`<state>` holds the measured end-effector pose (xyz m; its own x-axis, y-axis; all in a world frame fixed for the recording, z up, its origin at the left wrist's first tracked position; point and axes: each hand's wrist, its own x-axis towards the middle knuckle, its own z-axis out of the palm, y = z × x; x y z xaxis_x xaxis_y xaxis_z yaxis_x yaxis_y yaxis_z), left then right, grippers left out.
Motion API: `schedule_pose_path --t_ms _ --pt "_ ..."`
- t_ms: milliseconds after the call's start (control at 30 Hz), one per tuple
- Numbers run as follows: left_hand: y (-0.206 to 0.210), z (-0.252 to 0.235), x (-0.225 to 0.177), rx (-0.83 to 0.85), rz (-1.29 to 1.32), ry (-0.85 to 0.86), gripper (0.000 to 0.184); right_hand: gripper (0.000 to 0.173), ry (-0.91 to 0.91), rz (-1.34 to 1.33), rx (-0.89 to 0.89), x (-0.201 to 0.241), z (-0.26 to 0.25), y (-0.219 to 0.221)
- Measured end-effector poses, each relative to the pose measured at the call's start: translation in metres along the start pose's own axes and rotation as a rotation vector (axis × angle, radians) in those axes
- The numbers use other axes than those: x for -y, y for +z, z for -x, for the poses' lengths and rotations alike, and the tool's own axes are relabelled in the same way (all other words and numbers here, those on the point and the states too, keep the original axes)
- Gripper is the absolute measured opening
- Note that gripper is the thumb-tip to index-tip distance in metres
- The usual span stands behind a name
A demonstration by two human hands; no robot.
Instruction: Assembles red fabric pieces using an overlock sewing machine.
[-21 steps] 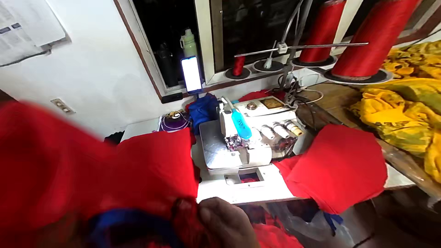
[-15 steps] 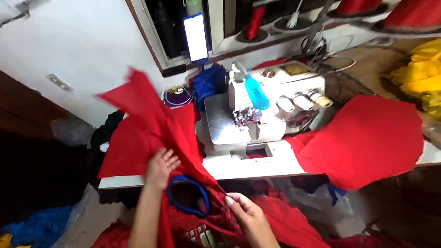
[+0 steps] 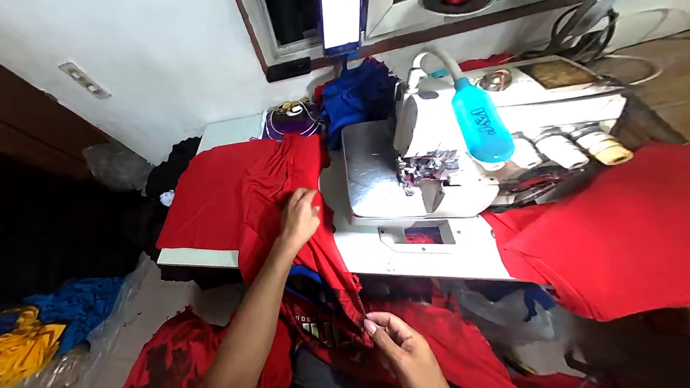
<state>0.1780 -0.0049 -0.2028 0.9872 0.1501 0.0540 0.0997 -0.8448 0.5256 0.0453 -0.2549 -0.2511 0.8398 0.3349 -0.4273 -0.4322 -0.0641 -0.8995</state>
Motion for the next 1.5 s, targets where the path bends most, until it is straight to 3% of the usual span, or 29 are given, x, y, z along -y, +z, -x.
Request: schedule_pose_path --t_ms 100,200,333,400,467,567,633,767,900,1000,1133,1233,1367,1433,1500 --pt "0.018 -0.025 0.011 0.031 -0.042 -0.059 0.014 0.017 -0.029 0.017 0.008 0.002 0.0 -0.004" --pt "0.012 -0.017 0.014 -0.043 0.074 -0.045 0.007 0.014 -0.125 0.076 -0.002 0.003 -0.001 -0.01" --pt "-0.009 -0.003 -0.001 -0.262 0.281 -0.06 0.013 0.012 -0.33 0.088 0.139 0.012 0.002 -0.024" --pt "-0.023 0.0 -0.028 -0.359 0.355 0.028 0.013 0.011 -0.374 -0.023 0.222 0.022 0.012 -0.034" --pt "-0.031 -0.007 -0.062 -0.406 0.373 0.22 0.01 0.013 -0.392 -0.151 0.285 0.027 0.021 -0.047" --pt "0.0 -0.018 -0.079 -0.328 0.266 0.527 0.009 0.016 -0.288 -0.209 0.131 0.025 0.039 -0.062" --pt "0.029 -0.015 -0.067 -0.212 0.135 0.59 0.025 0.016 -0.231 -0.174 0.03 0.01 0.046 -0.074" --pt "0.033 -0.002 -0.064 -0.125 0.036 0.525 0.037 0.015 -0.157 -0.241 -0.044 -0.004 0.058 -0.075" --pt "0.028 -0.03 -0.086 0.015 -0.07 0.492 0.044 0.017 -0.182 -0.249 -0.126 0.011 0.045 -0.07" --pt "0.028 -0.052 -0.104 0.091 -0.156 0.459 0.042 0.017 -0.233 -0.236 -0.231 0.022 0.033 -0.069" --pt "0.034 -0.074 -0.106 0.075 -0.152 0.454 0.037 0.016 -0.302 -0.192 -0.28 -0.009 0.03 -0.071" --pt "0.028 -0.037 -0.092 -0.117 0.028 0.464 0.037 0.022 -0.235 -0.011 -0.247 -0.037 0.044 -0.074" --pt "0.023 0.05 -0.055 -0.372 0.128 0.3 0.028 0.037 -0.143 0.176 -0.197 -0.072 0.056 -0.076" --pt "0.031 0.084 -0.047 -0.365 0.157 0.226 0.028 0.036 -0.097 0.141 -0.12 -0.074 0.055 -0.076" --pt "0.04 0.091 -0.044 -0.337 0.139 0.258 0.028 0.033 -0.062 0.122 -0.057 -0.07 0.05 -0.073"
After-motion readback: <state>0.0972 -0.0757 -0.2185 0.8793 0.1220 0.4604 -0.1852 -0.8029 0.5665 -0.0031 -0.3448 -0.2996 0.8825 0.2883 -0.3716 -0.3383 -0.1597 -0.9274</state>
